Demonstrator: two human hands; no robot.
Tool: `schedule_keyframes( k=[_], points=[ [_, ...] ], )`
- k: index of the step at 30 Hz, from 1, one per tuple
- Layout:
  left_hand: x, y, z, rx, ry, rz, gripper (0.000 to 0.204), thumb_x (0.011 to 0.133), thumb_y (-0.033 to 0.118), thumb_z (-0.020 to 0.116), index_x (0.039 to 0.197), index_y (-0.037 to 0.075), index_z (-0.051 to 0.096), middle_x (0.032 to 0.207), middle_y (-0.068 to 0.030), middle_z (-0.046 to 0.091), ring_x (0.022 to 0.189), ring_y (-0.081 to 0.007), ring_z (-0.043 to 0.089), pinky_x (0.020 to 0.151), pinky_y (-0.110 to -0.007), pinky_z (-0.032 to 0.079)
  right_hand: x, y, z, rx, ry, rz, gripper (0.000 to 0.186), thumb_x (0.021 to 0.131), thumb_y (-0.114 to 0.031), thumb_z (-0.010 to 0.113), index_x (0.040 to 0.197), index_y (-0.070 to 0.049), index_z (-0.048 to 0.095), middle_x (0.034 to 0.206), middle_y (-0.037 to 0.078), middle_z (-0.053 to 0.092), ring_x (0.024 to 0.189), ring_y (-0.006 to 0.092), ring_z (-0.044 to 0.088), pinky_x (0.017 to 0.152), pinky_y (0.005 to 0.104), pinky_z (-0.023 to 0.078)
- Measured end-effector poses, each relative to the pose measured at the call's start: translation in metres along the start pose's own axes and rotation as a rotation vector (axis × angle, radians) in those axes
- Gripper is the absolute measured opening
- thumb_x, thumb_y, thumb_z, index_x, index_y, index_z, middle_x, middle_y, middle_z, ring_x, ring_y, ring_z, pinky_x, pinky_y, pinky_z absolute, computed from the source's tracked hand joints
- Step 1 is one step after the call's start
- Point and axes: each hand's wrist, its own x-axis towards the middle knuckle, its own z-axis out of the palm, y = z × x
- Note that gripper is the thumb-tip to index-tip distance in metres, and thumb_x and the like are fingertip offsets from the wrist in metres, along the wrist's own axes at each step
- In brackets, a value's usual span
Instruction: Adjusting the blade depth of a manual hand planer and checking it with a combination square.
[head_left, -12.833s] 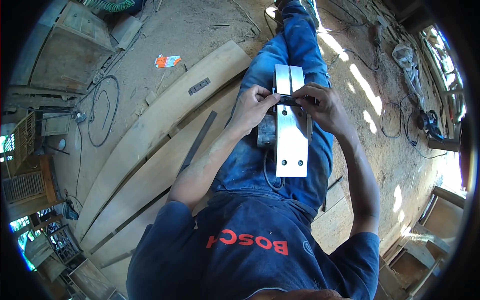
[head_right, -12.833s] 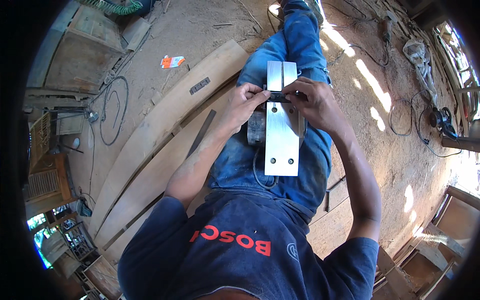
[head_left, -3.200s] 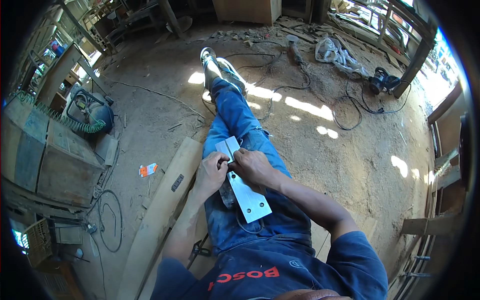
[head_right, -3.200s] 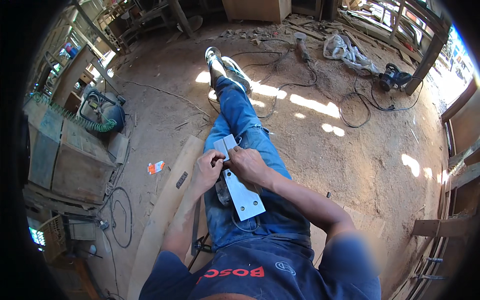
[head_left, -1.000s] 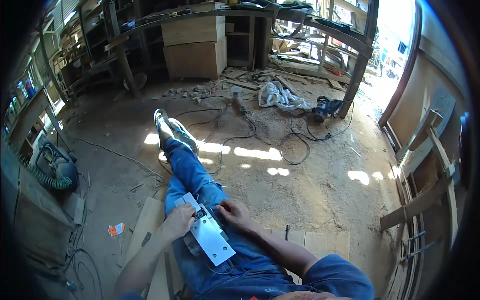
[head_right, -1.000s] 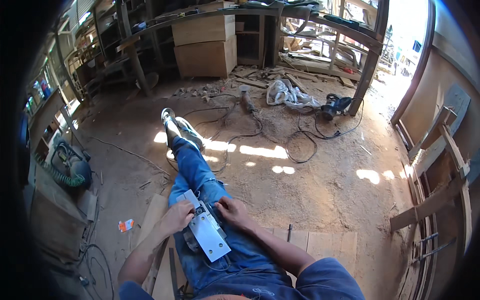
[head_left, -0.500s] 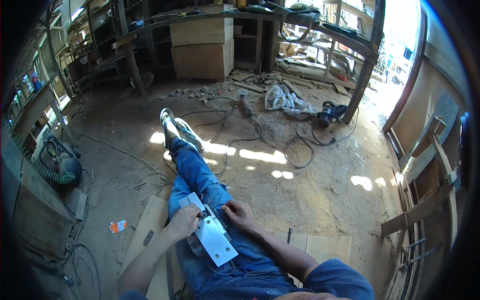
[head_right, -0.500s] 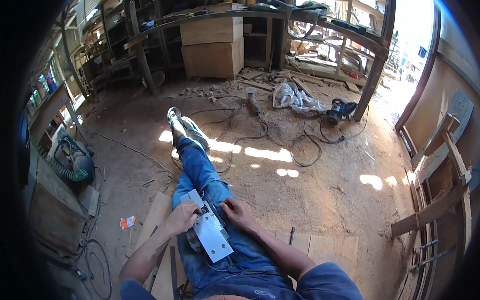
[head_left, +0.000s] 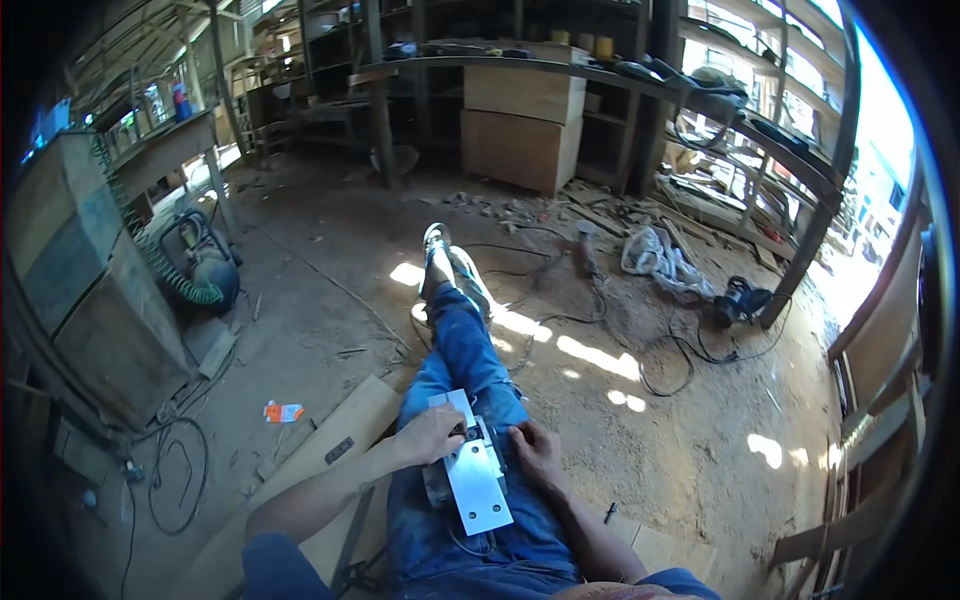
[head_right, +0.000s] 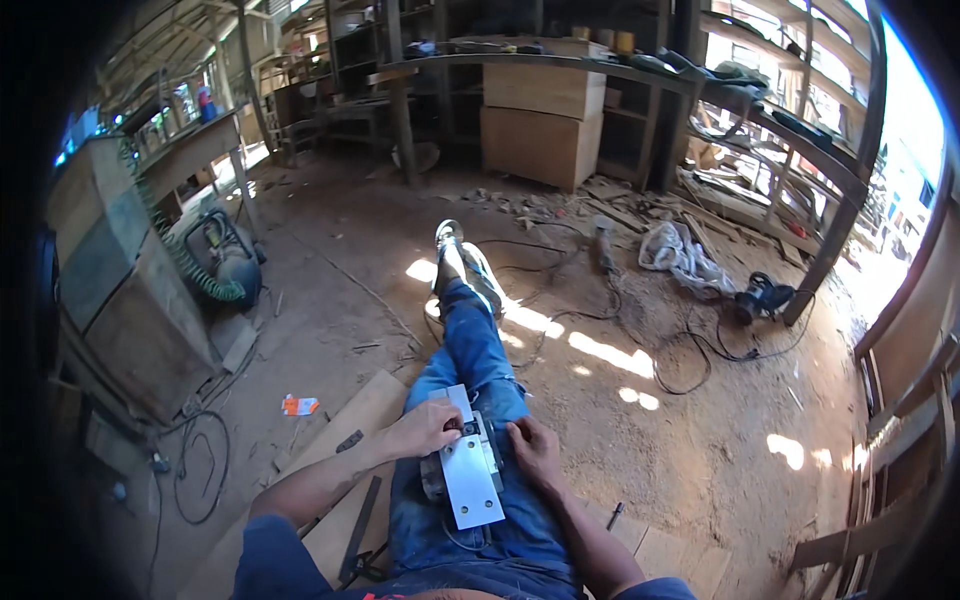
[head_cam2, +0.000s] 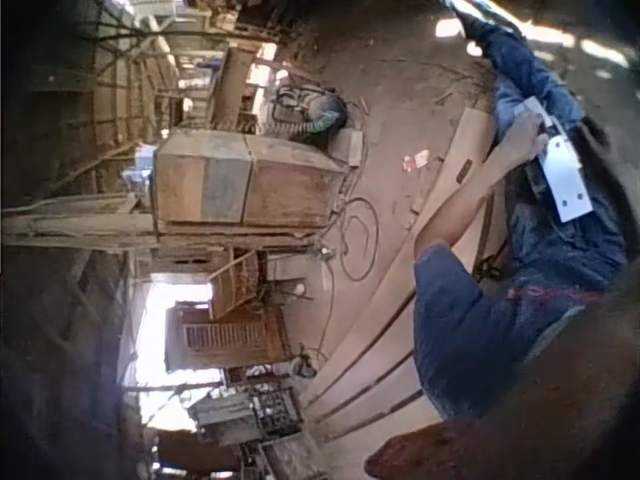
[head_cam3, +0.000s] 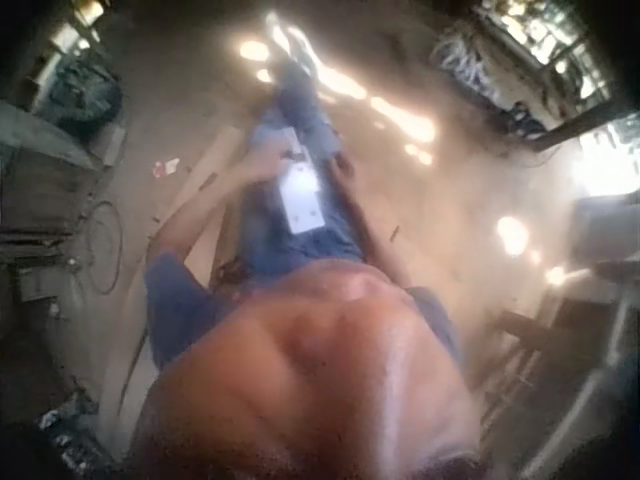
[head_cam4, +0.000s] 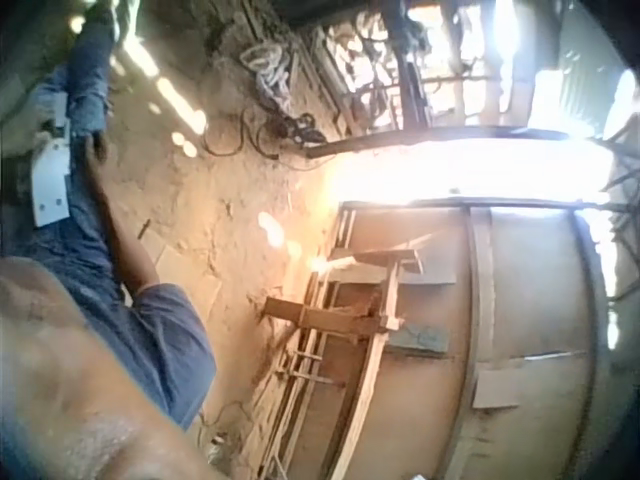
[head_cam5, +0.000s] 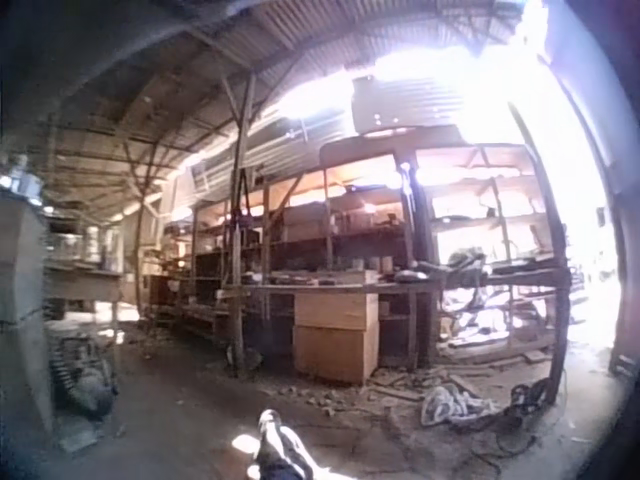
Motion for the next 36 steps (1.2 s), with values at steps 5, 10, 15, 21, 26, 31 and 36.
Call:
schedule_keyframes(
  k=[5,10,15,21,26,31,36],
  points=[
    [-0.006,0.006,0.014,0.210,0.101,-0.185,0.008,0.087,0.006,0.064,0.091,-0.001,0.066,0.092,-0.0181,0.068,0.083,-0.0398,0.065,0.077,-0.047,0.053,0.004,-0.002,0.004,0.043,0.006,-0.007,0.014,0.098,-0.012,0.070,0.093,0.001,0.072,0.068,0.002,0.059,0.060,0.0131,0.046,0.057,0.0292,0.040],
    [0.003,-0.015,0.014,0.052,0.077,0.091,0.017,0.092,0.014,0.068,0.087,-0.002,0.065,0.090,-0.0198,0.067,0.080,-0.0398,0.065,0.074,-0.049,0.053,0.005,0.005,0.003,0.052,0.021,-0.006,0.014,0.099,-0.012,0.070,0.093,0.001,0.072,0.069,0.001,0.059,0.061,0.0117,0.046,0.057,0.0281,0.040],
    [-0.001,0.021,-0.003,0.093,0.079,-0.165,0.015,0.091,0.012,0.066,0.085,-0.002,0.064,0.087,-0.0195,0.067,0.078,-0.0397,0.065,0.075,-0.048,0.053,0.000,0.007,0.001,0.106,0.027,0.023,0.015,0.099,-0.012,0.070,0.092,0.001,0.071,0.070,0.001,0.059,0.061,0.0109,0.045,0.057,0.0272,0.039],
    [-0.004,-0.009,0.012,-0.024,0.059,0.093,0.015,0.090,0.010,0.058,0.089,-0.002,0.066,0.088,-0.0197,0.067,0.079,-0.0386,0.063,0.077,-0.046,0.052,-0.002,0.003,0.005,0.077,0.024,0.097,0.020,0.104,-0.017,0.065,0.099,0.001,0.071,0.077,0.001,0.061,0.068,0.0115,0.050,0.064,0.0285,0.046],
    [-0.001,0.006,-0.011,-0.107,0.124,0.058,0.009,0.083,0.001,0.063,0.089,-0.001,0.070,0.090,-0.0146,0.070,0.080,-0.0324,0.064,0.077,-0.040,0.052,0.003,-0.019,-0.003,0.002,0.008,0.059,0.019,0.103,-0.016,0.067,0.097,0.002,0.071,0.077,0.002,0.062,0.066,0.0110,0.050,0.063,0.0272,0.044],
    [-0.004,0.013,-0.003,0.063,0.121,-0.169,0.007,0.087,0.004,0.069,0.091,-0.001,0.070,0.090,-0.0135,0.069,0.078,-0.0293,0.063,0.074,-0.037,0.050,0.007,0.001,0.000,0.025,0.010,0.094,0.016,0.101,-0.014,0.070,0.097,0.002,0.072,0.074,0.001,0.062,0.064,0.0103,0.049,0.060,0.0260,0.043],
    [-0.007,0.015,-0.001,0.063,0.104,0.031,0.009,0.089,0.006,0.070,0.092,-0.002,0.069,0.090,-0.0136,0.067,0.077,-0.0296,0.062,0.073,-0.038,0.050,0.002,-0.012,-0.003,0.025,-0.012,0.088,0.015,0.101,-0.013,0.070,0.096,0.001,0.072,0.073,-0.001,0.061,0.063,0.0089,0.047,0.059,0.0249,0.040]
  ],
)
